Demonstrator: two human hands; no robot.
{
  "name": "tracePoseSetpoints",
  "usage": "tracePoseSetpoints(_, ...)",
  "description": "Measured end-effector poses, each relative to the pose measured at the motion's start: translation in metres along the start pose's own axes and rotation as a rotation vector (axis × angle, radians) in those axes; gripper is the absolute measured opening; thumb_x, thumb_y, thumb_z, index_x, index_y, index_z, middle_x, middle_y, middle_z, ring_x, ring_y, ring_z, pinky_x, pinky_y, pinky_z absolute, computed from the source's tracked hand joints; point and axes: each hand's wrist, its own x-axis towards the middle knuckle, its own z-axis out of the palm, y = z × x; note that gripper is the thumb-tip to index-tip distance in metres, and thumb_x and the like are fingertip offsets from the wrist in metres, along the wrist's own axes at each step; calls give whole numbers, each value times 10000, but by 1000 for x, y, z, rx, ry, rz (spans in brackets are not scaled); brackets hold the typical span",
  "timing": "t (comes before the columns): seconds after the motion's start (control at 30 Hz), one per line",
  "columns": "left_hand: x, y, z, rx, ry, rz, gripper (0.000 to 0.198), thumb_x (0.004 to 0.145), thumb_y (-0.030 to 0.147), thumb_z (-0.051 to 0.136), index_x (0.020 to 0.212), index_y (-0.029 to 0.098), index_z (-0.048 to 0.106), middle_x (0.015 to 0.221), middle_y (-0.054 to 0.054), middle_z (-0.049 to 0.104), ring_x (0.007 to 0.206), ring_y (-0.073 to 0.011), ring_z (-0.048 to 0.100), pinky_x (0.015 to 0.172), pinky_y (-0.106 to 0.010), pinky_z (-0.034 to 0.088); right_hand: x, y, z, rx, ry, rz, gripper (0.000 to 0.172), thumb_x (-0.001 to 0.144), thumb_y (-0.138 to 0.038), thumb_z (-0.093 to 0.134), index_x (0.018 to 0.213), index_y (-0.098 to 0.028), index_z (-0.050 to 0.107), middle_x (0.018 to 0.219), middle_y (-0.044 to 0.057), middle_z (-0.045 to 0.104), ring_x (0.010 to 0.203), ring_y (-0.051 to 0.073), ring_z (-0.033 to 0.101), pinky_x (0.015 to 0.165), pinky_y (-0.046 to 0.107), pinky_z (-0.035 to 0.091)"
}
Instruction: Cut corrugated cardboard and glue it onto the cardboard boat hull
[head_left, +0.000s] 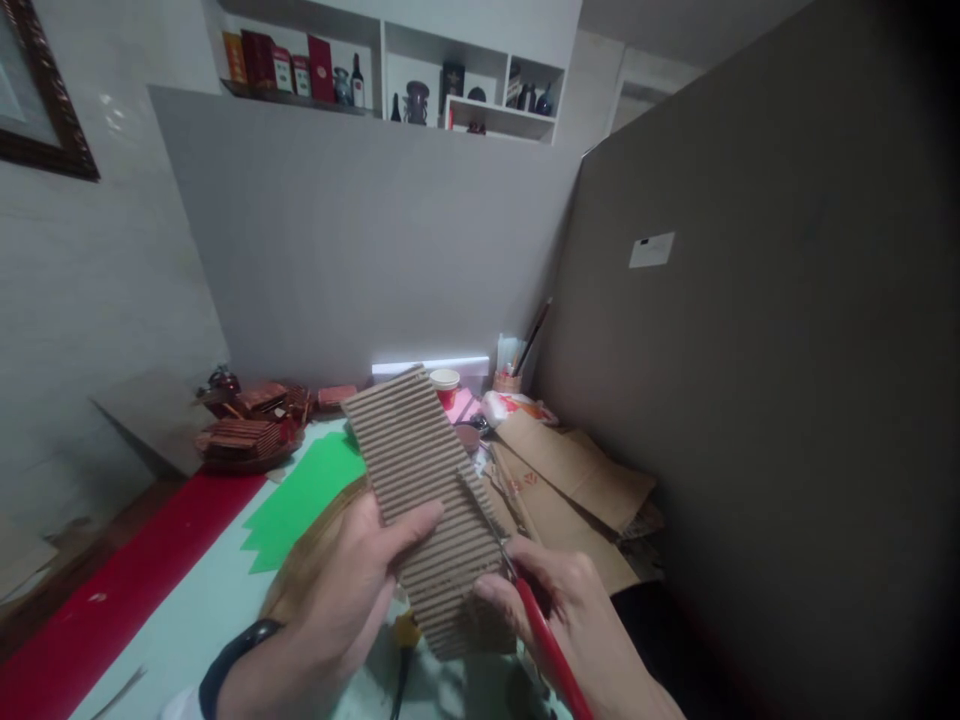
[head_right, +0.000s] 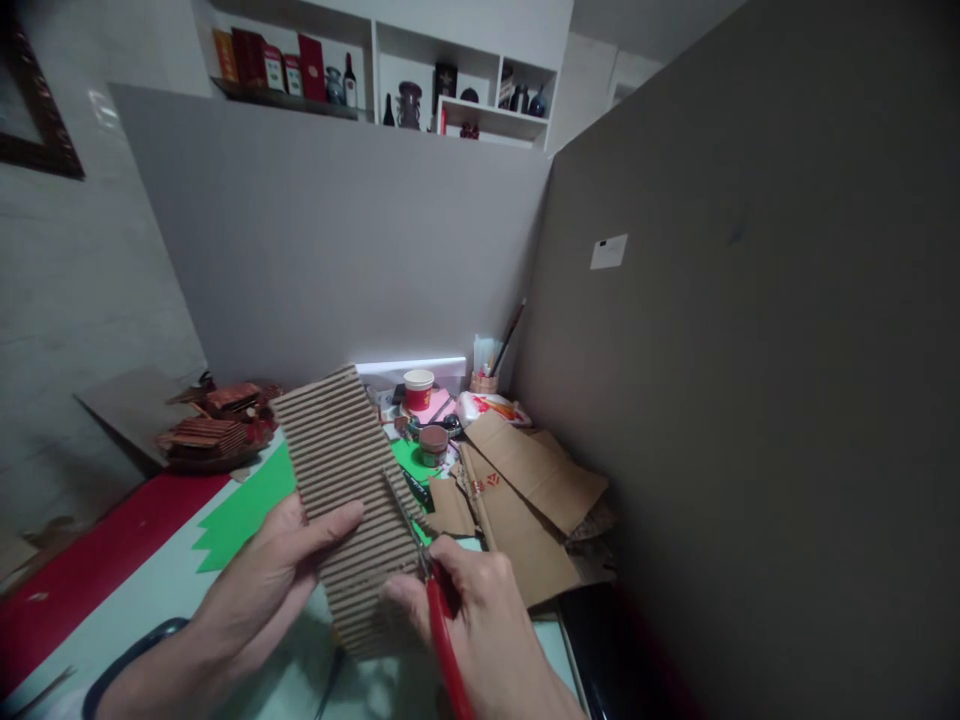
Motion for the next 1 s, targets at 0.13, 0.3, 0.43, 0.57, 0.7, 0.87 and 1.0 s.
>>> tracePoseSetpoints(0.13, 5, 6, -6, 6, -13, 76, 437, 837, 233, 700, 1255, 190, 581, 1150, -91, 722, 1095, -257, 653, 910, -366, 529, -2, 1, 0, -19, -30, 26, 405, 856, -492, 617, 643, -192, 449, 584, -62, 345, 555, 98, 277, 494, 233, 230)
tracePoseSetpoints(0.3, 0, 3, -1, 34, -105, 62, 331, 829, 224, 708, 1155, 189, 668, 1129, -67, 737, 1099, -255, 649, 906, -360, 528, 3, -6, -3, 62, -81, 9, 337, 830, -510, 655, 850, -185, 568, 761, -1, 579, 679, 150, 496, 604, 230, 393)
tracePoseSetpoints(0.43, -6, -3, 3, 8, -119, 31, 274, 820, 221, 712, 1091, 183, 704, 1078, -58, 755, 1090, -268, 654, 885, -362, 536, 6, -9, -4, 100, -89, -60, 306, 856, -481, 633, 950, -192, 595, 832, 10, 615, 733, 167, 535, 656, 236, 429)
tracePoseSetpoints(0.57, -6, -2, 2, 6, -102, 14, 300, 818, 211, 713, 1115, 178, 685, 1082, -65, 750, 1076, -269, 661, 852, -353, 548, 3, -6, 1, 44, -44, -33, 314, 889, -455, 585, 736, -188, 522, 638, -44, 466, 572, 106, 383, 520, 209, 329)
tracePoseSetpoints(0.7, -4, 0, 0, 9, -110, 17, 343, 838, 207, 694, 1175, 168, 646, 1090, -86, 742, 1089, -263, 649, 864, -353, 539, 0, -2, 5, -7, -20, -17, 405, 930, -454, 520, 635, -199, 413, 577, -62, 366, 528, 88, 302, 484, 217, 263)
tracePoseSetpoints(0.87, -4, -1, 2, 50, -141, 15, 276, 823, 189, 699, 1096, 160, 691, 1067, -91, 749, 1027, -264, 674, 855, -361, 533, 6, -7, -2, 15, -9, 37, 340, 830, -474, 665, 736, -192, 499, 624, -52, 462, 567, 106, 372, 506, 216, 309)
tracePoseSetpoints(1.0, -6, -7, 4, 82, -206, -2, 149, 835, 183, 669, 973, 174, 725, 984, -65, 767, 951, -250, 696, 883, -371, 513, 12, -14, -6, 66, -28, -49, 287, 841, -436, 665, 970, -191, 586, 800, -6, 610, 692, 149, 509, 617, 227, 403)
